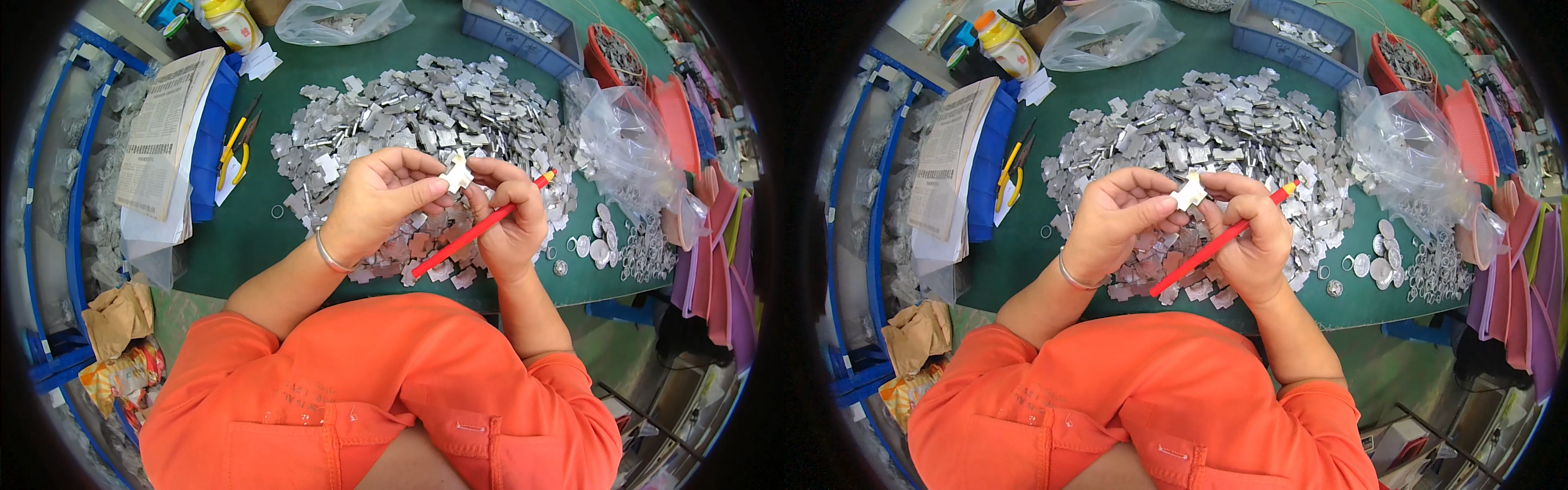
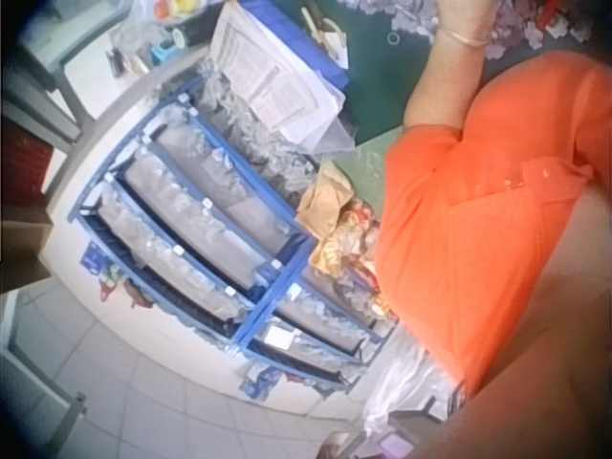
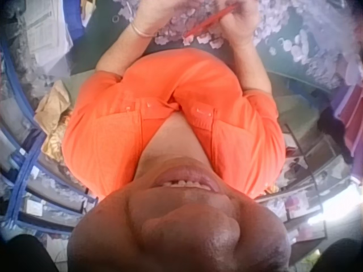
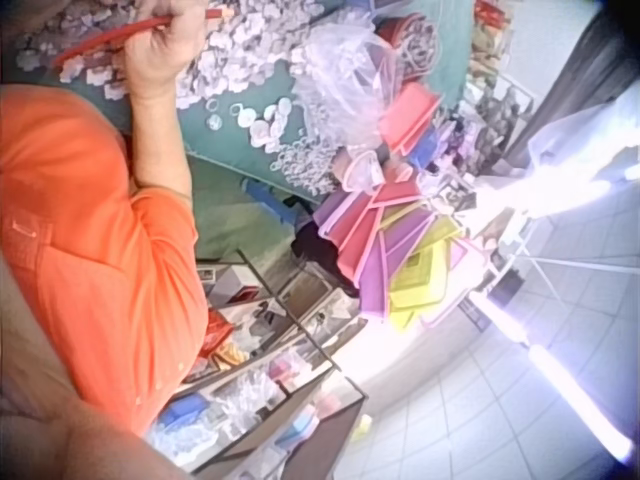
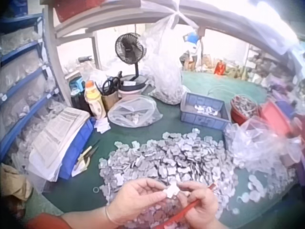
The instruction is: The person sorts through a pile of small metal parts, placing some into plastic bags while holding a pen.
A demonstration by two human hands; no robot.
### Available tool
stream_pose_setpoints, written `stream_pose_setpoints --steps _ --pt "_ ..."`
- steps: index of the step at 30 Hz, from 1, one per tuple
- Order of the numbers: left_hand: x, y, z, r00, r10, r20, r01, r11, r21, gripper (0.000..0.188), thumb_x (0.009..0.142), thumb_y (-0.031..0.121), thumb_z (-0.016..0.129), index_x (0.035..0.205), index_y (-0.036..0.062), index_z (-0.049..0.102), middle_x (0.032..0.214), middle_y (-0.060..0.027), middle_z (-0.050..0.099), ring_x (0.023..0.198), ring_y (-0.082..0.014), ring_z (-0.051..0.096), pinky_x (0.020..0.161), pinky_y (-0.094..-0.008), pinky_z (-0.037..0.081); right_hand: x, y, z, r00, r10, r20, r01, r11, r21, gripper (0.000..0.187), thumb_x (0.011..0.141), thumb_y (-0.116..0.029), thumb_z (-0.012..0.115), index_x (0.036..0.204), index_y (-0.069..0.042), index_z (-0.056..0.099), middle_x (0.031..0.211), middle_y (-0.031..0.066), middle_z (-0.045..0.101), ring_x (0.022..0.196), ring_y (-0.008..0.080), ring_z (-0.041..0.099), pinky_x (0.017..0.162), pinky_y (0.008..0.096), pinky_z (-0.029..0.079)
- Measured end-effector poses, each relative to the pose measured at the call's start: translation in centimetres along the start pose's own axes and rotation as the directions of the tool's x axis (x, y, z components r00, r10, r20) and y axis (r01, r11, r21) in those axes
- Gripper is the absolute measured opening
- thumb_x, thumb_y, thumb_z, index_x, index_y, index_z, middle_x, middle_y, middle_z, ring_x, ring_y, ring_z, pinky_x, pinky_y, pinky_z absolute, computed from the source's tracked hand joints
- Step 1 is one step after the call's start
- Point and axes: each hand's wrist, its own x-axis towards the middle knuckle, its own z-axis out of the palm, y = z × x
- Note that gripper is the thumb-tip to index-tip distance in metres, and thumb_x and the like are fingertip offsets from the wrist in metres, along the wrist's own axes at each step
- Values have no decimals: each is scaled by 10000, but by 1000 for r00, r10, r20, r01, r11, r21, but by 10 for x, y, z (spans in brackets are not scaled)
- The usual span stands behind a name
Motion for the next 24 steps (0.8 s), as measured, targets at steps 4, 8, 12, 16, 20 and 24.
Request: stream_pose_setpoints --steps 4,8,12,16,20,24 --pt "1 -2 -1 999 34 -15 -34 999 -11 187 811 3 628 977 -46 557 859 -133 634 756 -181 655 654 -265 546 -3 -1 4 973 225 -49 -213 960 182 221 798 87 593 818 -31 408 1003 175 586 851 191 609 730 275 508" --pt "1 -4 -3 999 33 -12 -33 999 -1 199 804 -7 631 984 -48 557 878 -140 632 753 -184 655 655 -264 547 -4 -3 1 891 453 -10 -405 807 430 220 823 63 583 857 -45 394 1000 153 582 841 147 579 730 261 494" --pt "0 -7 -2 997 66 -32 -65 997 46 201 808 -8 626 991 -52 557 889 -142 631 764 -185 654 669 -265 546 -3 0 -1 886 463 30 -431 798 421 252 803 75 606 849 -55 395 958 133 581 833 130 560 730 255 483" --pt "0 -7 -3 995 80 -56 -79 997 19 185 825 -2 607 998 -52 563 893 -137 633 781 -184 652 682 -267 544 -6 5 -2 893 450 26 -413 792 449 267 787 87 617 835 -60 400 941 128 580 826 134 567 733 260 484" --pt "4 -8 -3 998 49 -38 -50 999 -20 154 836 -3 588 983 -49 576 907 -120 633 799 -178 638 715 -274 531 -4 0 -4 897 440 37 -401 777 485 261 781 79 630 819 -60 413 948 128 581 839 141 567 740 265 485" --pt "7 -17 -9 942 335 5 -332 935 127 132 784 -85 595 904 -30 585 978 -114 597 891 -159 581 786 -266 475 -8 2 -2 920 389 33 -369 838 402 236 786 54 636 819 -54 429 981 132 583 877 144 556 769 271 470"
